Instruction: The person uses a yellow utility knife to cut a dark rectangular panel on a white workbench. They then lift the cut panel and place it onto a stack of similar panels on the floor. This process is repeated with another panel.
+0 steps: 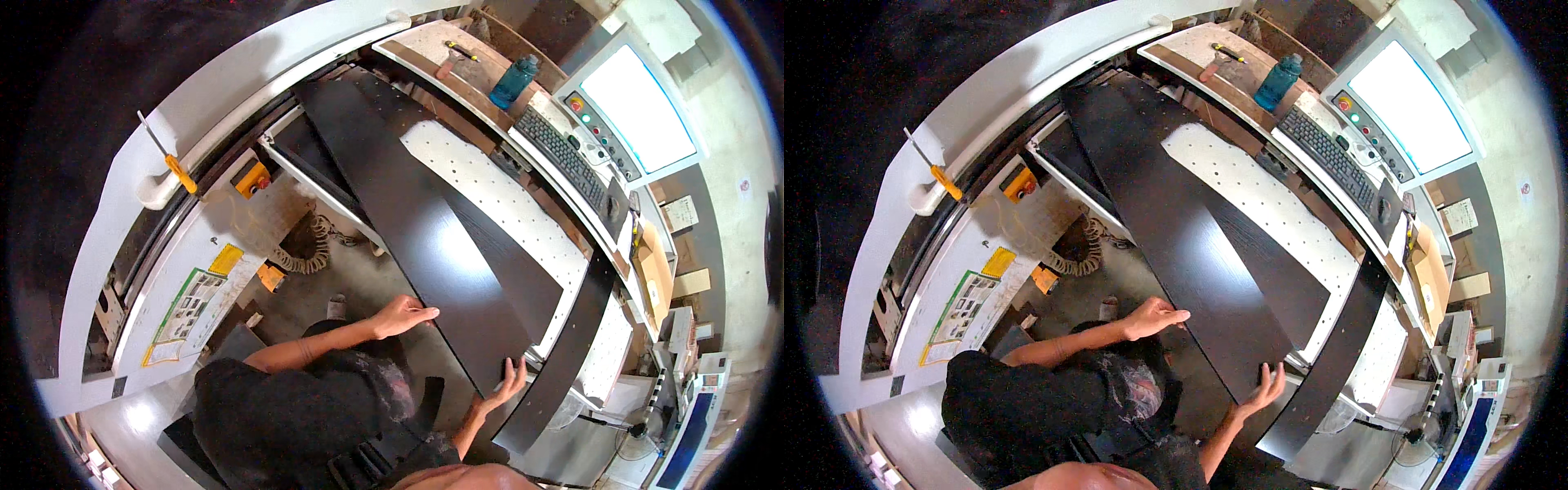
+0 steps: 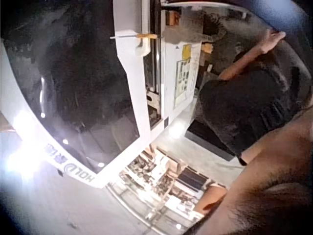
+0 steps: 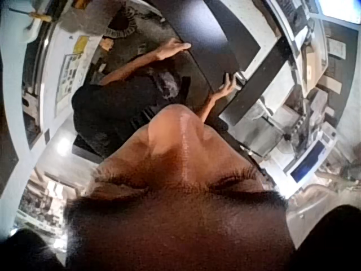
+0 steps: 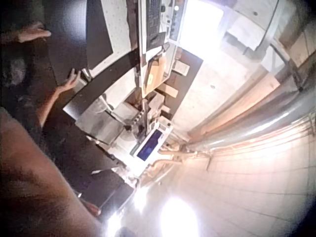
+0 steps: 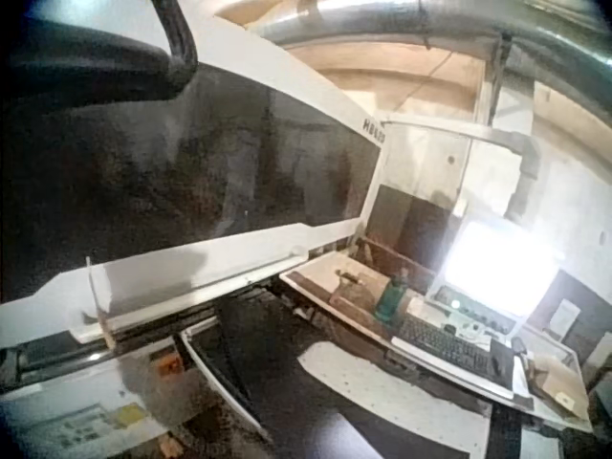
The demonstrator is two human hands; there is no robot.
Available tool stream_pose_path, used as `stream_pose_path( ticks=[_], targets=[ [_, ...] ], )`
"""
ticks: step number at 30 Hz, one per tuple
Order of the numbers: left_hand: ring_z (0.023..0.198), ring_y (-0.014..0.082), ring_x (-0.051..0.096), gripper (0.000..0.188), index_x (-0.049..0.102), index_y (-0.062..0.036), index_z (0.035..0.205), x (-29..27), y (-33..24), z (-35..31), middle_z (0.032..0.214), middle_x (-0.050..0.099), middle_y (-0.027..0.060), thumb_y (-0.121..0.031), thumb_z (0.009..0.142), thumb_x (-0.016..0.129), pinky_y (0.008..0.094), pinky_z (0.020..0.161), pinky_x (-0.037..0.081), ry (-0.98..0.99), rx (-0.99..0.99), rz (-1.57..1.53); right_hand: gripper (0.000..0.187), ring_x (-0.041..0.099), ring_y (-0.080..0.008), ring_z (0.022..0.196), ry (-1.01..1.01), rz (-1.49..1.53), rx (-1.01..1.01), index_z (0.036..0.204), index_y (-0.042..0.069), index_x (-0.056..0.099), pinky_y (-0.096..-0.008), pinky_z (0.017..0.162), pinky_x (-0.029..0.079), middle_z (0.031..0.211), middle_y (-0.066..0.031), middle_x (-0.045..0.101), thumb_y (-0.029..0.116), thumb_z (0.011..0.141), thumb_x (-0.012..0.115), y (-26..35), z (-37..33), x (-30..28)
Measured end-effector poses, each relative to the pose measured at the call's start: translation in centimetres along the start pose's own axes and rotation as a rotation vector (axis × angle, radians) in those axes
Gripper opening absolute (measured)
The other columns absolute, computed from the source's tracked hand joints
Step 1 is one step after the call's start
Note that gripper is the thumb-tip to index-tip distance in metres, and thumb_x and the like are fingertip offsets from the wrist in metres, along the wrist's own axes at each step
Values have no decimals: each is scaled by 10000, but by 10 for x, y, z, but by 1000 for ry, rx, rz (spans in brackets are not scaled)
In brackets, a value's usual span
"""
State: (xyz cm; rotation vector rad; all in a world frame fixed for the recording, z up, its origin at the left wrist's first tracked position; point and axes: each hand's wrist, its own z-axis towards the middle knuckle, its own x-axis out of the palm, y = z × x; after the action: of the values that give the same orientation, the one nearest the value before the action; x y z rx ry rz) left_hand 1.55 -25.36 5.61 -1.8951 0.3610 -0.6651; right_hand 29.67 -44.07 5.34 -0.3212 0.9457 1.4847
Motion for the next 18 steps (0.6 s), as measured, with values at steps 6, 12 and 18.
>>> stream_pose_path(
  ticks=[6,12,18],
  targets=[
    [1052,113,650,284,747,-25,1235,-41,-48,3,1136,737,40,-247,1062,705,335,967,522,453,315,-56,199,680,-330,1178,-296,-27,-123,1113,45,729,-452,1023,548,1189,-131,767,171,960,720,13,55,-25],
    [1088,138,682,497,640,-89,1367,-85,-45,71,1252,700,11,-506,1117,537,300,872,528,79,95,-201,373,687,-286,1039,-427,115,-51,1163,-31,702,-422,941,565,1149,-174,726,328,1106,619,-9,94,-103],
    [1052,196,734,385,644,-122,1296,-87,-56,139,1261,706,40,-454,1114,571,348,874,567,-25,46,-694,531,695,-291,1021,-506,-221,291,1341,-96,666,-417,905,596,1205,-238,733,380,1111,610,25,148,-163]
  ],
)
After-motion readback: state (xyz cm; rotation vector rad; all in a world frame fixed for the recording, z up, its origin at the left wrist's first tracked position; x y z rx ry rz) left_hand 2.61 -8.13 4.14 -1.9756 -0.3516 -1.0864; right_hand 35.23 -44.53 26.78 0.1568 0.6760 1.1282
